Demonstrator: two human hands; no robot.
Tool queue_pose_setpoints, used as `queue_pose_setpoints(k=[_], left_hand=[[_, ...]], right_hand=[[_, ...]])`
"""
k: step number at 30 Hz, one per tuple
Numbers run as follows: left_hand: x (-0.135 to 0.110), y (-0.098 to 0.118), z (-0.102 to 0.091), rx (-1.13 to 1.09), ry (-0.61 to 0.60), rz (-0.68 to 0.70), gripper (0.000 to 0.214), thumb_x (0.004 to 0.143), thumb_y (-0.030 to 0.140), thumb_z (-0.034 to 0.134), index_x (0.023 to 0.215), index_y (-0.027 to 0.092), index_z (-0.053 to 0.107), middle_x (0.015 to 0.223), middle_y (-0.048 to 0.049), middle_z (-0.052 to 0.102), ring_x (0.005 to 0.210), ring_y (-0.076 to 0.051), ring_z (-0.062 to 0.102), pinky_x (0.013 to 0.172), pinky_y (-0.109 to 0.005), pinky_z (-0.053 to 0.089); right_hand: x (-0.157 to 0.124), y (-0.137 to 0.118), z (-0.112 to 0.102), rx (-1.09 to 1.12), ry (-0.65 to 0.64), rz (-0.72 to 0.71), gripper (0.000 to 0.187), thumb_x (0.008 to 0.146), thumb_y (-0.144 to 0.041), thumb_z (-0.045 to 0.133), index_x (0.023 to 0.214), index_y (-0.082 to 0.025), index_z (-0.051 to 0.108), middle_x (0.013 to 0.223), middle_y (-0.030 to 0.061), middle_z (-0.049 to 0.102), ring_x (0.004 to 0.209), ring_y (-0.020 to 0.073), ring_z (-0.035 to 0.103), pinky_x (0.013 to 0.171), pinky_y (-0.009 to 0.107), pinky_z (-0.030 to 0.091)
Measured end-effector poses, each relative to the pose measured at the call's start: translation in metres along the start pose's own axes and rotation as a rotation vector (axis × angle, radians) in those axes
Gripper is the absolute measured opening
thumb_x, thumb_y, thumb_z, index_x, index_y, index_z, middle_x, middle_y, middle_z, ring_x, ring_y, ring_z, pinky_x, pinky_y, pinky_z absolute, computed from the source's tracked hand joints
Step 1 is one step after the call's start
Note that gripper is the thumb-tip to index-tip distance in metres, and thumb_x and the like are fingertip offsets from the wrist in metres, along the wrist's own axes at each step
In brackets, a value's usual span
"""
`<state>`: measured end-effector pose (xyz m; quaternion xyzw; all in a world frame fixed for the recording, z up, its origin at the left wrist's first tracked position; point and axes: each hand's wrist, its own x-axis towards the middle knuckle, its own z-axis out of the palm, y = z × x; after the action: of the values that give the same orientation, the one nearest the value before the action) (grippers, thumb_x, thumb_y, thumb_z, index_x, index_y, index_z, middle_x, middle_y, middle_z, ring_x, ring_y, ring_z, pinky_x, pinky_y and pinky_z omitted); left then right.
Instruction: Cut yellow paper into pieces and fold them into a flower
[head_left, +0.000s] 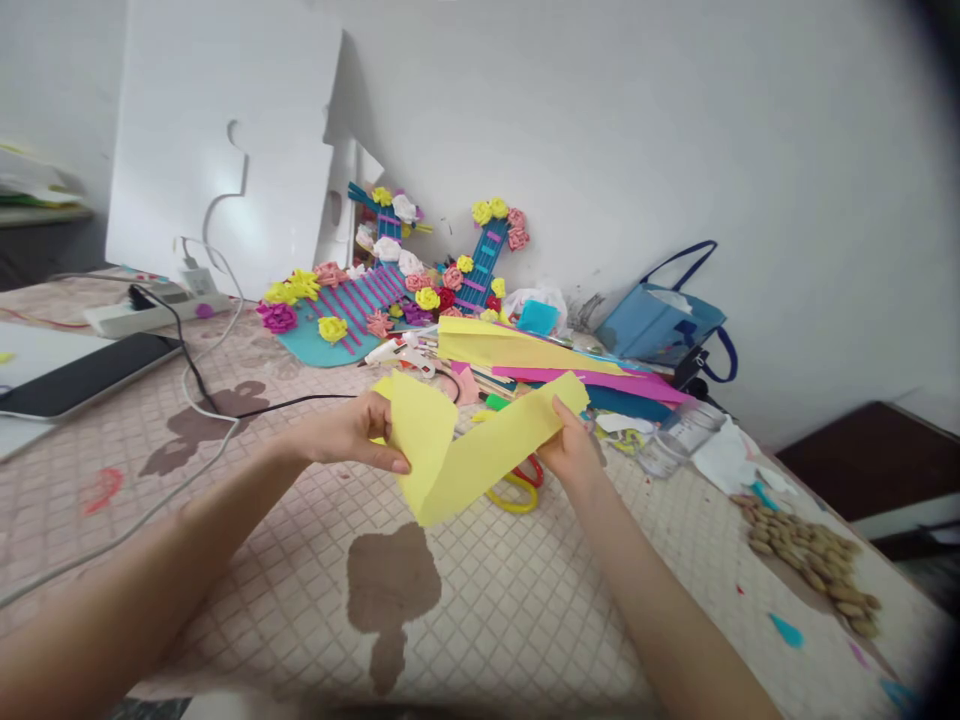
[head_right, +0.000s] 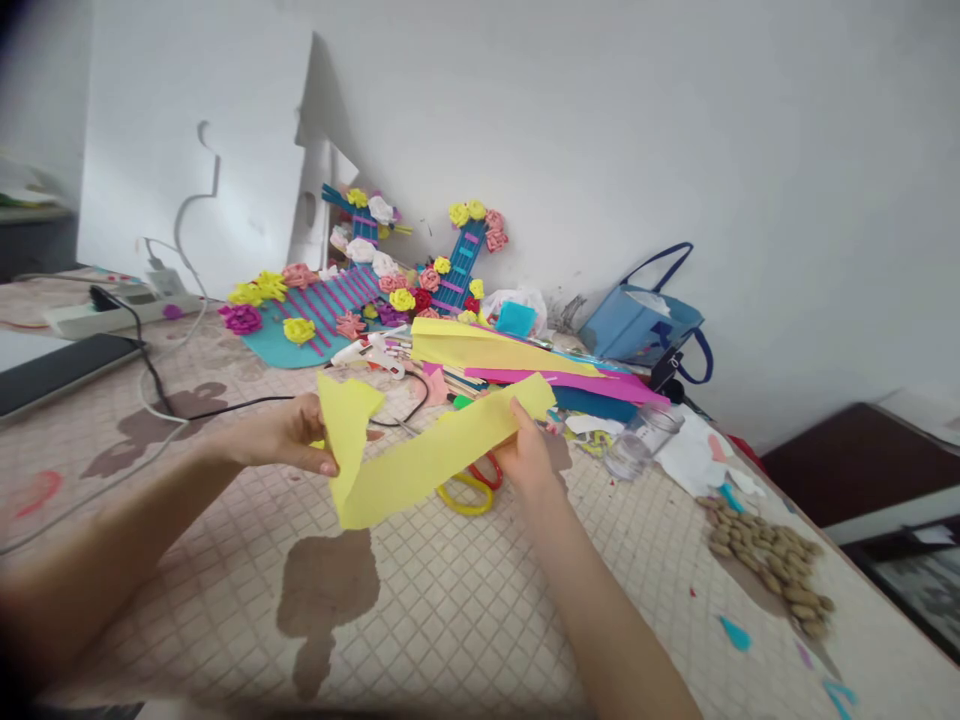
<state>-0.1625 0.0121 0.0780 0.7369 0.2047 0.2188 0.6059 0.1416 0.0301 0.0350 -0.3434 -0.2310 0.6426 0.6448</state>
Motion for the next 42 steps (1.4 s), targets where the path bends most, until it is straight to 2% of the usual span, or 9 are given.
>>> queue_pose_setpoints(k=[6, 10, 13, 18, 25, 30, 35, 38, 42], left_hand=[[0.0, 0.002, 0.005, -0.16, -0.209, -0.21, 0.027, 0.071, 0.031, 0.072, 0.091, 0.013, 0.071, 0.085, -0.008, 0.073, 0.071, -0.019, 0.068, 0.067, -0.026, 0.055], [0.01, -0.005, 0.015, -0.18, 0.01, -0.18, 0.023, 0.075, 0.032, 0.068, 0.089, 0.014, 0.07, 0.088, -0.0062, 0.073, 0.075, -0.017, 0.068, 0.069, -0.024, 0.053], [0.017, -0.01, 0.022, -0.231, 0.148, -0.124, 0.026, 0.076, 0.032, 0.067, 0.095, 0.015, 0.069, 0.093, -0.007, 0.072, 0.083, -0.019, 0.067, 0.074, -0.027, 0.053], [0.024, -0.013, 0.034, -0.322, 0.223, -0.125, 0.029, 0.075, 0.036, 0.067, 0.093, 0.012, 0.069, 0.089, -0.0107, 0.072, 0.075, -0.021, 0.068, 0.071, -0.032, 0.054], [0.032, -0.022, 0.045, -0.329, 0.348, -0.123, 0.027, 0.072, 0.035, 0.071, 0.087, 0.012, 0.069, 0.084, -0.0073, 0.072, 0.07, -0.017, 0.066, 0.065, -0.026, 0.053], [0.032, -0.021, 0.042, -0.362, 0.479, -0.071, 0.025, 0.071, 0.036, 0.071, 0.081, 0.013, 0.07, 0.077, -0.0049, 0.072, 0.063, -0.015, 0.065, 0.06, -0.024, 0.052], [0.028, -0.014, 0.028, -0.439, 0.558, 0.002, 0.024, 0.071, 0.032, 0.072, 0.085, 0.012, 0.07, 0.084, -0.0076, 0.072, 0.072, -0.018, 0.067, 0.068, -0.027, 0.054], [0.025, -0.011, 0.017, -0.455, 0.638, 0.014, 0.027, 0.07, 0.031, 0.073, 0.089, 0.012, 0.07, 0.09, -0.0098, 0.072, 0.076, -0.019, 0.067, 0.071, -0.029, 0.054], [0.021, -0.013, 0.005, -0.465, 0.728, -0.032, 0.03, 0.067, 0.031, 0.076, 0.088, 0.01, 0.069, 0.088, -0.0114, 0.072, 0.074, -0.02, 0.068, 0.073, -0.031, 0.054]], right_hand=[[-0.006, 0.011, 0.007, -0.088, 0.096, -0.035, 0.013, 0.082, -0.019, 0.054, 0.088, -0.016, 0.065, 0.081, 0.0025, 0.074, 0.075, 0.0165, 0.069, 0.073, 0.028, 0.056], [-0.028, 0.031, 0.022, -0.272, -0.078, 0.075, 0.019, 0.077, -0.028, 0.065, 0.092, -0.018, 0.067, 0.085, 0.0043, 0.074, 0.078, 0.0202, 0.069, 0.07, 0.03, 0.056], [-0.045, 0.048, 0.031, -0.338, -0.17, 0.074, 0.026, 0.074, -0.032, 0.068, 0.097, -0.021, 0.066, 0.101, 0.0038, 0.071, 0.088, 0.0209, 0.067, 0.073, 0.031, 0.055], [-0.056, 0.067, 0.035, -0.424, -0.318, 0.107, 0.031, 0.074, -0.038, 0.068, 0.099, -0.019, 0.067, 0.098, 0.006, 0.071, 0.087, 0.0231, 0.067, 0.071, 0.033, 0.055], [-0.065, 0.073, 0.038, -0.447, -0.361, 0.186, 0.032, 0.071, -0.039, 0.07, 0.096, -0.019, 0.067, 0.082, 0.0043, 0.072, 0.082, 0.0226, 0.067, 0.069, 0.032, 0.053], [-0.071, 0.075, 0.04, -0.542, -0.438, 0.102, 0.028, 0.071, -0.038, 0.07, 0.091, -0.018, 0.067, 0.086, 0.0044, 0.071, 0.077, 0.0203, 0.065, 0.068, 0.031, 0.051], [-0.07, 0.078, 0.04, -0.531, -0.49, 0.089, 0.029, 0.071, -0.037, 0.07, 0.095, -0.02, 0.065, 0.092, 0.0037, 0.071, 0.078, 0.0187, 0.066, 0.07, 0.03, 0.051], [-0.072, 0.076, 0.041, -0.494, -0.536, 0.199, 0.031, 0.068, -0.033, 0.073, 0.094, -0.02, 0.064, 0.091, 0.0033, 0.071, 0.078, 0.0178, 0.067, 0.068, 0.028, 0.052], [-0.08, 0.068, 0.043, -0.494, -0.734, 0.515, 0.038, 0.067, -0.027, 0.074, 0.102, -0.018, 0.062, 0.084, 0.0039, 0.071, 0.07, 0.0175, 0.068, 0.059, 0.027, 0.054]])
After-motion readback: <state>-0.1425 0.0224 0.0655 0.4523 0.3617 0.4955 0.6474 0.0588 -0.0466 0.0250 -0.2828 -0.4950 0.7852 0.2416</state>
